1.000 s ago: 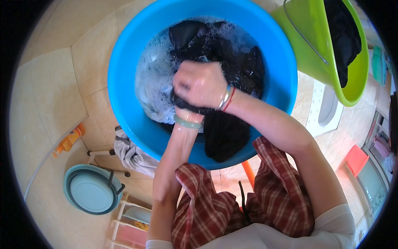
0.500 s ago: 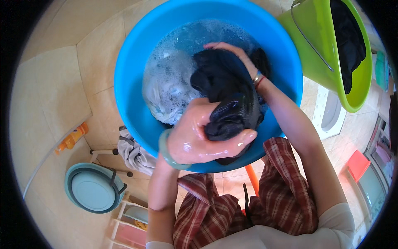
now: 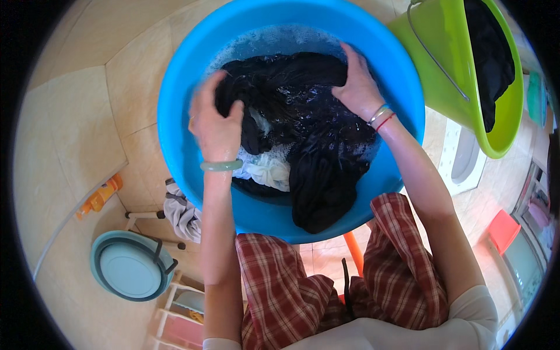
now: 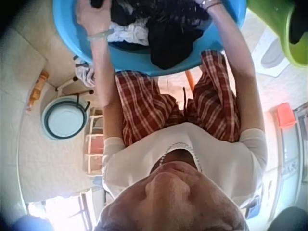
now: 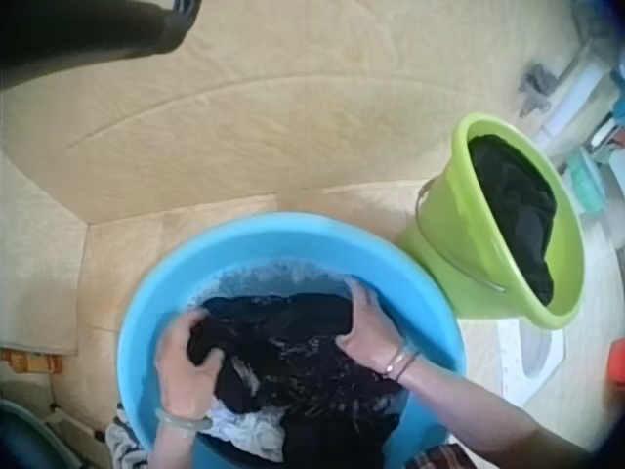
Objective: The person hand-washes dark and light-colored garments in a blue basin filled with soapy water. They scrub the clothes by hand, wring them out, and transfer the washed items into a green bucket placed nearby.
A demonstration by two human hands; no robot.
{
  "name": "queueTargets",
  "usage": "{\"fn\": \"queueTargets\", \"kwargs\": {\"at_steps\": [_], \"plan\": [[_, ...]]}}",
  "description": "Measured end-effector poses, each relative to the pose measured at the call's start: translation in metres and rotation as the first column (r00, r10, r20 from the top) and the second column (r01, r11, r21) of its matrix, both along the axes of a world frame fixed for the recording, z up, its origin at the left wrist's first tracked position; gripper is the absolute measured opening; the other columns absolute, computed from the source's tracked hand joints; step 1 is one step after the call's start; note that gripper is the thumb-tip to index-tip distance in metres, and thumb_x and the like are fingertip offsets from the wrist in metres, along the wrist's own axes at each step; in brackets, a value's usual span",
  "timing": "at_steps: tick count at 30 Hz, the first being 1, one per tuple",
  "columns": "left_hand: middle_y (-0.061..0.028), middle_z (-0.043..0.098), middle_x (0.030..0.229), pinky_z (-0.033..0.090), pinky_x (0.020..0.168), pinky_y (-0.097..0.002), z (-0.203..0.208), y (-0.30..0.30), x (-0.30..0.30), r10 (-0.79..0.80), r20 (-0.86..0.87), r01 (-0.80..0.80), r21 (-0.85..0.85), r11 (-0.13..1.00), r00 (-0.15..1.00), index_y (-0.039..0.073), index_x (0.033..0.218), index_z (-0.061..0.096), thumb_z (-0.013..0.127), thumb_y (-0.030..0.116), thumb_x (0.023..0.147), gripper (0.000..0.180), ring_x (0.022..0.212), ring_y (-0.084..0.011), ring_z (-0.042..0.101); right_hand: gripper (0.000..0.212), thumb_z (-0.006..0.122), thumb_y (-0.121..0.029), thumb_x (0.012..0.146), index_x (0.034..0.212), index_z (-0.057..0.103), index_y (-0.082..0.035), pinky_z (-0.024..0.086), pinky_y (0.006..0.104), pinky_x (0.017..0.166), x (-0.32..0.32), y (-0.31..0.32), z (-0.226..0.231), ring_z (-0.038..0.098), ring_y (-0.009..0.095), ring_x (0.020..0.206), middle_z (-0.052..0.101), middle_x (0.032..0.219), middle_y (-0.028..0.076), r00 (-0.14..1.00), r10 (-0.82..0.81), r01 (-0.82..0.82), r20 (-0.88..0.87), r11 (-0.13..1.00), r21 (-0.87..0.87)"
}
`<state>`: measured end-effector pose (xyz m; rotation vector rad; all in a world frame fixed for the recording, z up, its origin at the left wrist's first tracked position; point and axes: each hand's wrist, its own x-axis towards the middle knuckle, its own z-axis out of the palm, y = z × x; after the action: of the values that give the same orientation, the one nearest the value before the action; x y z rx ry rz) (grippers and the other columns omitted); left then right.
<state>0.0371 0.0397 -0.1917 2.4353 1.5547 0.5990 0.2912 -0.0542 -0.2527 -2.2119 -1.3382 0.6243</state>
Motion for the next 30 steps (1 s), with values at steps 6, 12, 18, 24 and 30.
{"fn": "queueTargets", "kwargs": {"at_steps": [6,12,18,24,30], "plan": [[-0.016,0.061,0.123,0.054,0.089,-0.0356,-0.004,-0.038,0.026,0.592,0.567,0.329,-0.82,0.467,0.573,0.009,0.133,0.056,0.057,0.015,0.099,0.035,0.112,-0.0238,0.061,0.092,0.074,-0.054,0.076,0.152,0.026,-0.033,0.037,0.0735,0.096,-0.062,0.021,0.009,0.019,0.048,0.144,0.016,0.16,0.015,0.927,0.315,-0.28,0.201,0.942,-0.186],[-0.0154,0.039,0.149,0.039,0.107,-0.0461,-0.05,-0.06,0.03,0.714,0.532,0.326,-0.846,0.423,0.455,0.019,0.147,0.043,0.054,0.036,0.101,0.051,0.134,-0.0314,0.041,0.067,0.072,-0.022,0.081,0.142,0.045,-0.013,0.047,0.0479,0.099,-0.046,0.04,-0.04,0.049,0.041,0.124,0.049,0.137,0.021,0.982,0.172,-0.163,0.072,0.979,-0.121],[-0.0083,0.042,0.15,0.035,0.109,-0.0481,-0.043,-0.04,0.037,0.854,0.502,0.591,-0.734,0.334,0.141,0.025,0.152,0.033,0.047,0.056,0.098,0.064,0.134,-0.0272,0.042,0.04,0.075,-0.014,0.077,0.112,0.062,0.002,0.05,0.0413,0.09,-0.075,0.012,0.037,0.06,0.037,0.102,0.061,0.109,0.02,0.888,0.248,-0.086,-0.388,0.917,0.39],[-0.0172,0.063,0.121,0.047,0.098,-0.0402,-0.031,-0.019,0.025,0.835,0.544,0.791,-0.543,0.28,0.078,0.004,0.127,0.055,0.048,0.038,0.102,0.043,0.106,-0.0275,0.062,0.021,0.07,-0.016,0.074,0.093,0.064,-0.011,0.055,0.027,0.066,-0.124,-0.026,0.109,0.057,0.02,0.09,0.056,0.1,0.003,0.772,0.633,-0.557,-0.055,0.716,0.422],[-0.0143,0.062,0.124,0.046,0.1,-0.0397,-0.054,-0.038,0.006,0.971,0.239,0.976,-0.209,0.054,-0.002,0.005,0.128,0.055,0.047,0.036,0.102,0.042,0.109,-0.0266,0.061,0.014,0.067,-0.021,0.072,0.086,0.063,-0.017,0.051,0.0226,0.055,-0.153,-0.025,0.107,0.053,0.017,0.093,0.054,0.102,-0.001,0.787,0.584,-0.593,0.198,0.63,0.501]]}}
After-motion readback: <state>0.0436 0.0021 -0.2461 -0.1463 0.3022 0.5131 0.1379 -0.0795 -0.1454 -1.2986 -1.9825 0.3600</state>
